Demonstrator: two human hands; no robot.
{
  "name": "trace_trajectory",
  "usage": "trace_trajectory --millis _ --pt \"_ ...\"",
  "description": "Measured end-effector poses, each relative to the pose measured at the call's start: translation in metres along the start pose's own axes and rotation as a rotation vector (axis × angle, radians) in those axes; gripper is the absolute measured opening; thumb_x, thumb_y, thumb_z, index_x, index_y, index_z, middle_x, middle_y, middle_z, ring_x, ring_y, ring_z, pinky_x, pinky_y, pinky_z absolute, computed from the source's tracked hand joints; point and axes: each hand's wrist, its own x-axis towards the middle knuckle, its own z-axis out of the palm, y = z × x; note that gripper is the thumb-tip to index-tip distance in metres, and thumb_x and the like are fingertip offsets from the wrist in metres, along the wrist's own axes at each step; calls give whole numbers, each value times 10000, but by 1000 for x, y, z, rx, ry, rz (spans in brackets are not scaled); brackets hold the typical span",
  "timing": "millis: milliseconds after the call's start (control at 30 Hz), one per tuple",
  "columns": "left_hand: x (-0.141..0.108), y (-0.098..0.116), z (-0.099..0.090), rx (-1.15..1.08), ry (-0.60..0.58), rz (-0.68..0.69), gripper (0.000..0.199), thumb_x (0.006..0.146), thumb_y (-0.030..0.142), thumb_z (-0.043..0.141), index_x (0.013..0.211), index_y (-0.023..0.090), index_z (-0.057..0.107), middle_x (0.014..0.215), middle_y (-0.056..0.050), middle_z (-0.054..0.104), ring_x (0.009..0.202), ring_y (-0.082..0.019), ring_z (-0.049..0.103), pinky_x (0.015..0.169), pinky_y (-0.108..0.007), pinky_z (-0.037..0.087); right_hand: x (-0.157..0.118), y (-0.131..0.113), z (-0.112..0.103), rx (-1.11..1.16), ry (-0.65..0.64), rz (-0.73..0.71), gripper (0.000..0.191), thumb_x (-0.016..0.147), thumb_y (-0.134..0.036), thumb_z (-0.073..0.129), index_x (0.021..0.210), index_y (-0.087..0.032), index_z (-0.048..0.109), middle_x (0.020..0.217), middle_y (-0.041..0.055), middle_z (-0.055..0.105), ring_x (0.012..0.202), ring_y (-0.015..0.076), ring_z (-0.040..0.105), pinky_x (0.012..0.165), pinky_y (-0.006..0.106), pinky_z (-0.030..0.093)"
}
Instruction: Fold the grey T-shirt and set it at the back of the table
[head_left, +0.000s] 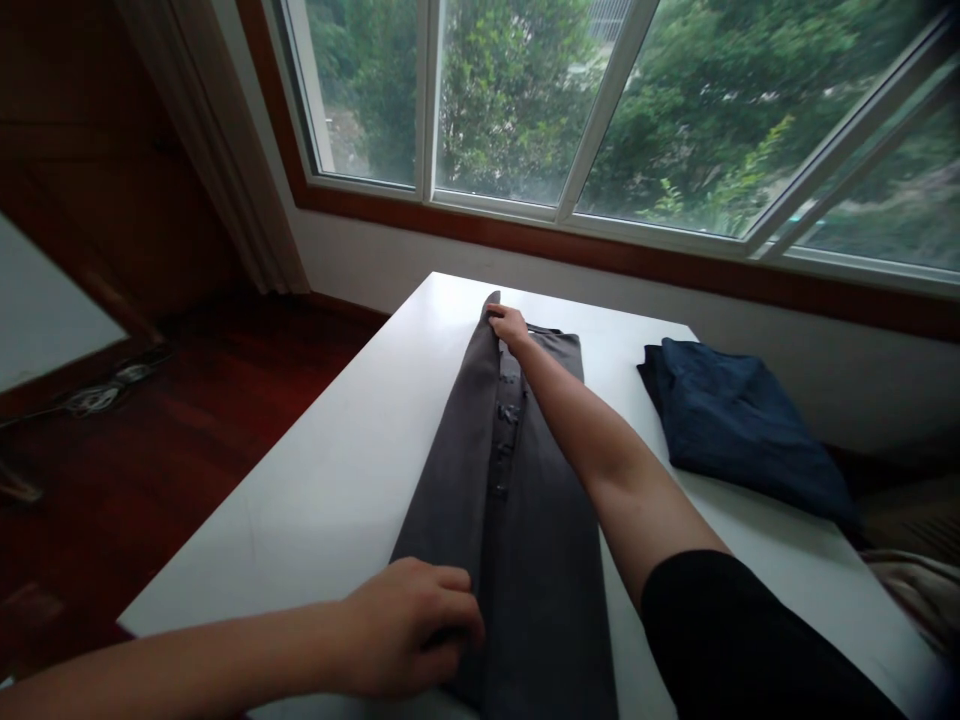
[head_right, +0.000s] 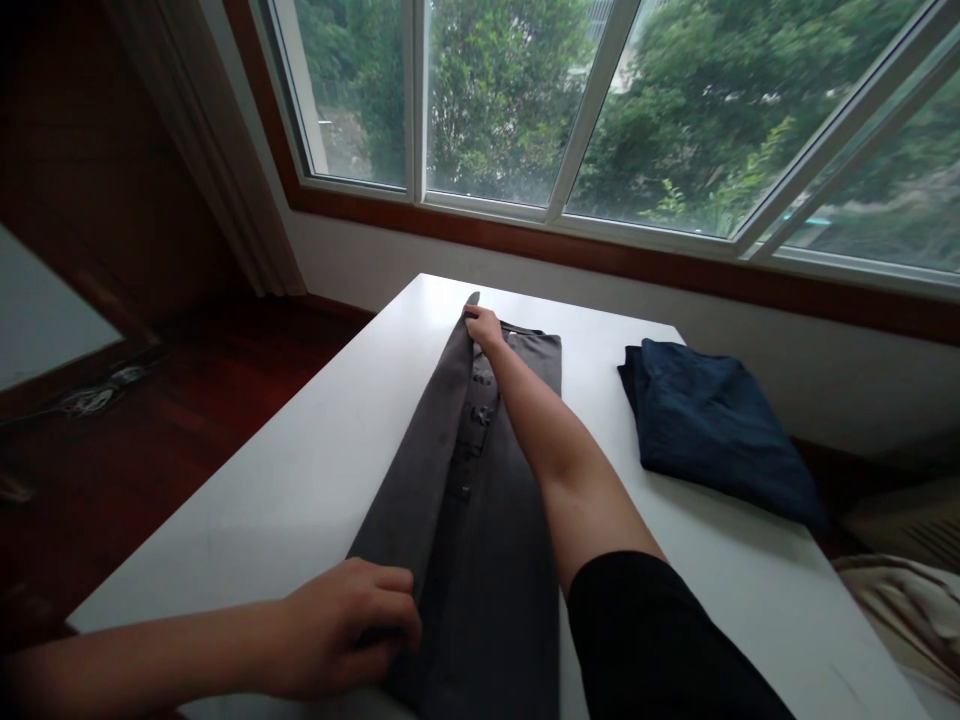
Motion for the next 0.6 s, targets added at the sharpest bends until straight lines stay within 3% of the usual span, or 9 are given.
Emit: trace_trajectory --millis 233,433,600 --pt "16 -5 22 23 -15 10 247 822 126 617 1028 249 674 959 -5 664 863 -167 669 730 -234 493 -33 61 -23 84 2 104 496 930 -241 521 1405 -160 634 1407 84 647 1275 206 616 1102 320 451" --pt "24 6 22 -65 -67 93 253 831 136 618 1053 237 684 957 -5 686 834 -151 675 743 -220 505 -44 77 -28 -3 -9 122 540 922 -217 511 1449 -126 592 1447 126 610 1305 211 595 1115 297 430" --pt "29 7 30 107 -113 80 215 802 184 664 1005 255 664 908 6 688 801 -181 686 717 -265 512 -50 83 -28 -72 -126 102 492 918 -230 560 1394 -147 652 1395 118 650 1252 242 631 1077 308 465"
